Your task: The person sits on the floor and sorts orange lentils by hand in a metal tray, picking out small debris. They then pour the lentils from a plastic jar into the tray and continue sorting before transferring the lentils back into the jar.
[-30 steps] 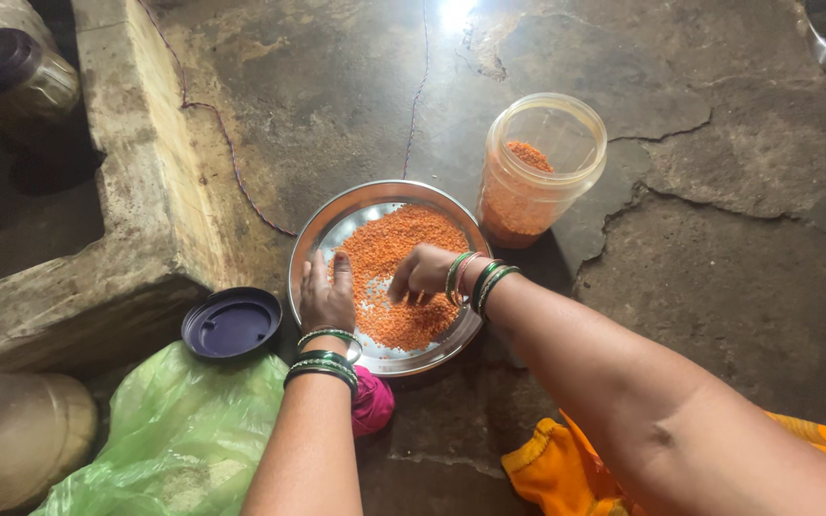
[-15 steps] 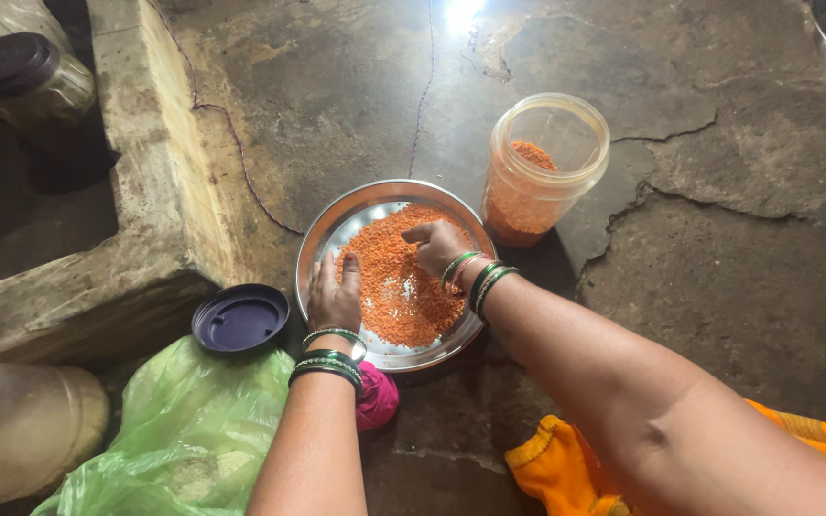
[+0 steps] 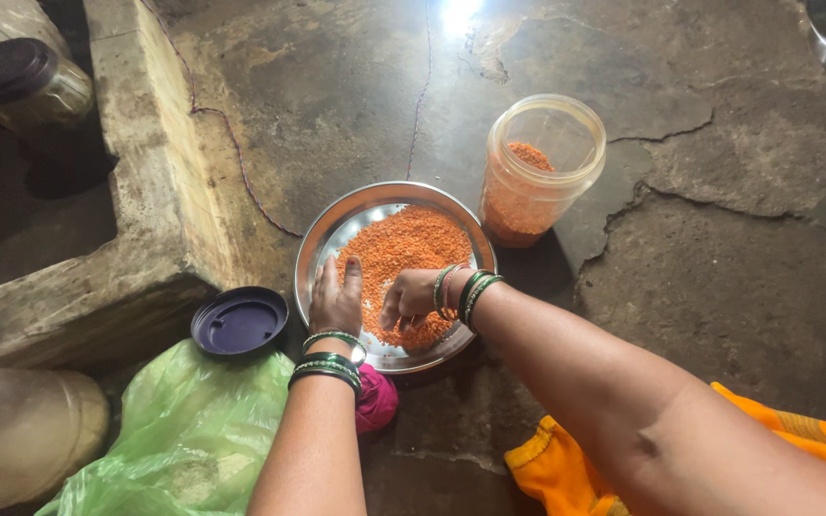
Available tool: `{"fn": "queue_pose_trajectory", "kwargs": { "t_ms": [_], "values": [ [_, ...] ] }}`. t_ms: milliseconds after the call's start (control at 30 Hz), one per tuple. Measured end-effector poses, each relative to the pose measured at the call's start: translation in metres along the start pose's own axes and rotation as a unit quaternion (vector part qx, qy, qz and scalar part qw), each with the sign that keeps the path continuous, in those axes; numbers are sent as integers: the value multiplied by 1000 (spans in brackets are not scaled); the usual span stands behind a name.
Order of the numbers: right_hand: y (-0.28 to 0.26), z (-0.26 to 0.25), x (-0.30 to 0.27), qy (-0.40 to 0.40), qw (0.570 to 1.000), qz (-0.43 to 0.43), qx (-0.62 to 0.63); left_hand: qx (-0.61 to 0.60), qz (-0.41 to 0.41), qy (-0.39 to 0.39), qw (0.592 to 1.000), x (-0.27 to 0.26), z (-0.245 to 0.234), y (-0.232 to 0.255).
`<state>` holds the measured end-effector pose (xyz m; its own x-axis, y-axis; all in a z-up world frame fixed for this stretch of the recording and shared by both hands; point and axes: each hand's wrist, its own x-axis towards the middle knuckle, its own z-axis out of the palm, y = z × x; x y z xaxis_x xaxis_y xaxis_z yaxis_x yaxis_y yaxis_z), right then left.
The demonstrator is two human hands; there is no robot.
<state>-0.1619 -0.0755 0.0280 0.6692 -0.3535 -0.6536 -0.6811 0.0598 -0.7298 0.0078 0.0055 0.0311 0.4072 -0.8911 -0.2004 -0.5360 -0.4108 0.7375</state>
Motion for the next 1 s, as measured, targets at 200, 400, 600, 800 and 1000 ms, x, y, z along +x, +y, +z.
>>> {"fn": "queue_pose_trajectory", "kwargs": {
  "t_ms": [200,400,600,800,1000],
  "values": [
    [9,5,13,-30,999,-22,7,-1,4,-12,1000,1,3,-2],
    [10,-1,10,88,993,-80,-14,7,6,-24,1000,-1,4,1],
    [20,-18,14,333,938,-75,64,43,45,-4,998,-11,4,8],
    [22,-44,4,185,973,-137,9,94,53,8,994,-8,5,11],
    [6,-40,-44,-3,996,47,-71,94,44,-2,995,-2,12,9]
  ]
}}
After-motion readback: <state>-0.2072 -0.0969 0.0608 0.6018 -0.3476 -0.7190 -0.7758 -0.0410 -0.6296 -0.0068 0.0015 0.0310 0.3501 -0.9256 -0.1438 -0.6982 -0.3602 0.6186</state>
